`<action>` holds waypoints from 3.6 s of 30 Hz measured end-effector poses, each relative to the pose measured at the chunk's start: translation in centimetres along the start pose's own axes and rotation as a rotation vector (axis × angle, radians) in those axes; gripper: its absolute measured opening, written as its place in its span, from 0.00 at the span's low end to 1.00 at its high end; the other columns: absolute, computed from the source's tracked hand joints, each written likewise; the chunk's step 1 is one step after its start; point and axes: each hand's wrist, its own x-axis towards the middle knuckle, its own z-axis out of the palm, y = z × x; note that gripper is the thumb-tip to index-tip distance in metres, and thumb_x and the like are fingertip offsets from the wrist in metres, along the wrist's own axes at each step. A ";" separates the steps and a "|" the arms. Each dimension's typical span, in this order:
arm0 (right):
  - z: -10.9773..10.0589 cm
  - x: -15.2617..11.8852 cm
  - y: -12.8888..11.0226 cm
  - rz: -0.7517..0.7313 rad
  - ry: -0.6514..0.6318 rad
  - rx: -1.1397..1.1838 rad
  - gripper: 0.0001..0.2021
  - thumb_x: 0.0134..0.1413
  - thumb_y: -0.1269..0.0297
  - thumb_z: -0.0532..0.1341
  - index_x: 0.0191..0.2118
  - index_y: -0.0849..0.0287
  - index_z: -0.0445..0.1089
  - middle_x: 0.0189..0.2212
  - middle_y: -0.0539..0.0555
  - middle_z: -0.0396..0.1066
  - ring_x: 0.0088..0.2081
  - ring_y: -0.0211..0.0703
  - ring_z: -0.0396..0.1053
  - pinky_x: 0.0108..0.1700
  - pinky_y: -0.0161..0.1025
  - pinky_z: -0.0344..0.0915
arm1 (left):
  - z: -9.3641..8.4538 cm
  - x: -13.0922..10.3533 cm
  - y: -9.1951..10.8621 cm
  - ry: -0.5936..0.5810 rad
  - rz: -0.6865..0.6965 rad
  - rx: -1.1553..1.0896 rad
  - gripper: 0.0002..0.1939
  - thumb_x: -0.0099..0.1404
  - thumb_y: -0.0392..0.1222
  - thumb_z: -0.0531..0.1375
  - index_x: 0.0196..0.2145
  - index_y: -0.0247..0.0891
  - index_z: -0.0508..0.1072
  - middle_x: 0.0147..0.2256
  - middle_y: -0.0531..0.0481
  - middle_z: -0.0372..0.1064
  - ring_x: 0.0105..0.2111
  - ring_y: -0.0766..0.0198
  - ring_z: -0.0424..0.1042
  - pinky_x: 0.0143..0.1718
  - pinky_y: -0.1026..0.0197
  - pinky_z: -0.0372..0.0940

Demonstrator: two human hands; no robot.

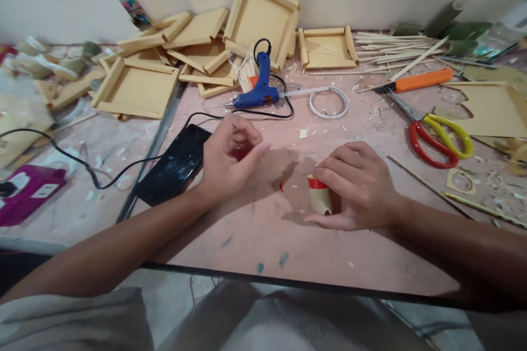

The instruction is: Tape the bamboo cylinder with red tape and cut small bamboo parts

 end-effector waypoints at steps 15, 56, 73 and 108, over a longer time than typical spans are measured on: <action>0.3 -0.1 -1.2 -0.011 0.035 -0.011 0.25 0.62 0.36 0.66 0.44 0.55 0.72 0.33 0.54 0.79 0.36 0.53 0.69 0.44 0.55 0.62 | 0.5 -0.6 0.9 -0.396 0.313 0.281 0.14 0.76 0.44 0.63 0.31 0.39 0.74 0.25 0.54 0.74 0.23 0.70 0.68 0.28 0.65 0.59; 1.0 0.7 -1.1 -0.004 0.103 0.090 0.15 0.73 0.52 0.63 0.54 0.57 0.70 0.37 0.54 0.83 0.36 0.48 0.80 0.38 0.46 0.68 | 1.1 -2.9 3.0 -0.500 0.128 0.237 0.25 0.72 0.64 0.65 0.44 0.35 0.77 0.36 0.49 0.76 0.33 0.62 0.71 0.38 0.57 0.60; 1.1 0.8 -0.5 0.120 -0.036 0.230 0.16 0.64 0.71 0.60 0.56 0.54 0.69 0.45 0.56 0.82 0.46 0.53 0.79 0.48 0.50 0.68 | 1.5 -2.4 1.5 -0.510 0.239 0.574 0.38 0.65 0.78 0.65 0.49 0.38 0.73 0.55 0.38 0.76 0.56 0.42 0.69 0.58 0.39 0.62; -7.0 -5.2 6.0 0.530 -0.326 0.020 0.13 0.65 0.47 0.67 0.38 0.51 0.78 0.31 0.53 0.77 0.33 0.50 0.73 0.36 0.46 0.66 | 0.6 -2.5 2.6 -0.524 0.183 0.444 0.30 0.72 0.64 0.63 0.59 0.39 0.67 0.60 0.36 0.72 0.59 0.40 0.69 0.60 0.37 0.61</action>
